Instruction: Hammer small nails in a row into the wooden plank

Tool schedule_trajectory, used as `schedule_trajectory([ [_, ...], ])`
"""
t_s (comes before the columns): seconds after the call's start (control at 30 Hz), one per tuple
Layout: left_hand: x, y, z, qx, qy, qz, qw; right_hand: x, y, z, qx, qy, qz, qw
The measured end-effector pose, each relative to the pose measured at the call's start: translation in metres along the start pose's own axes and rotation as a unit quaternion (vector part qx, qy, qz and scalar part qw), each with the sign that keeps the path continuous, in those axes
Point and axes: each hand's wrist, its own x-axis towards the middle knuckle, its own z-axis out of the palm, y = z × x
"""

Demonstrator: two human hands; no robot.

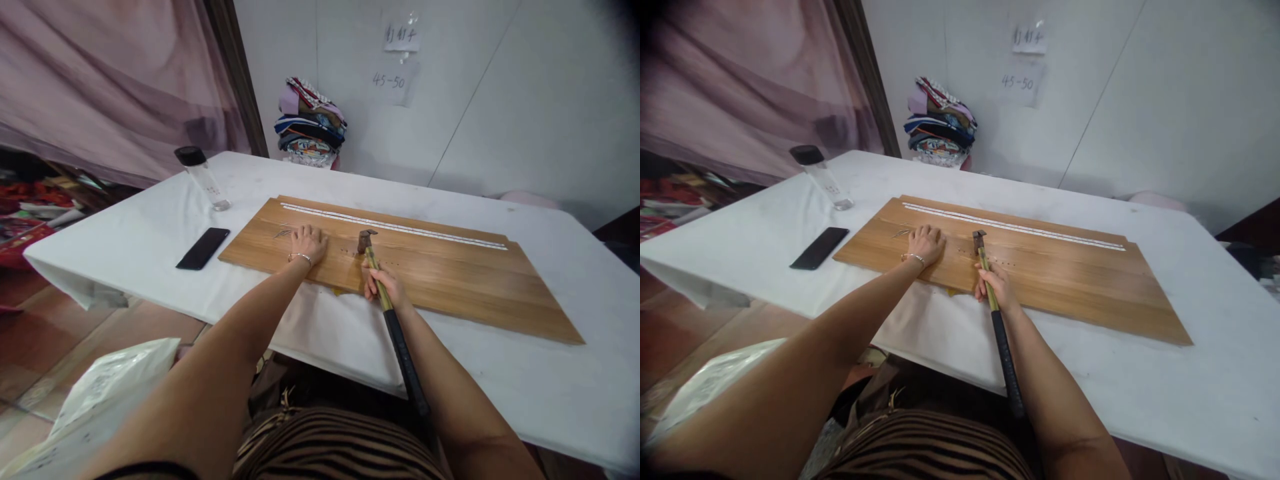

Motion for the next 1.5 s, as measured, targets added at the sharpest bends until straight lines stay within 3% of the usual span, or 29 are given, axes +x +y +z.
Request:
schedule_trajectory([
  [1.5, 0.005, 0.001, -0.013, -0.002, -0.007, 0.003, 1.000, 0.018, 0.016, -0.002, 0.041, -0.020, -0.010, 0.999],
])
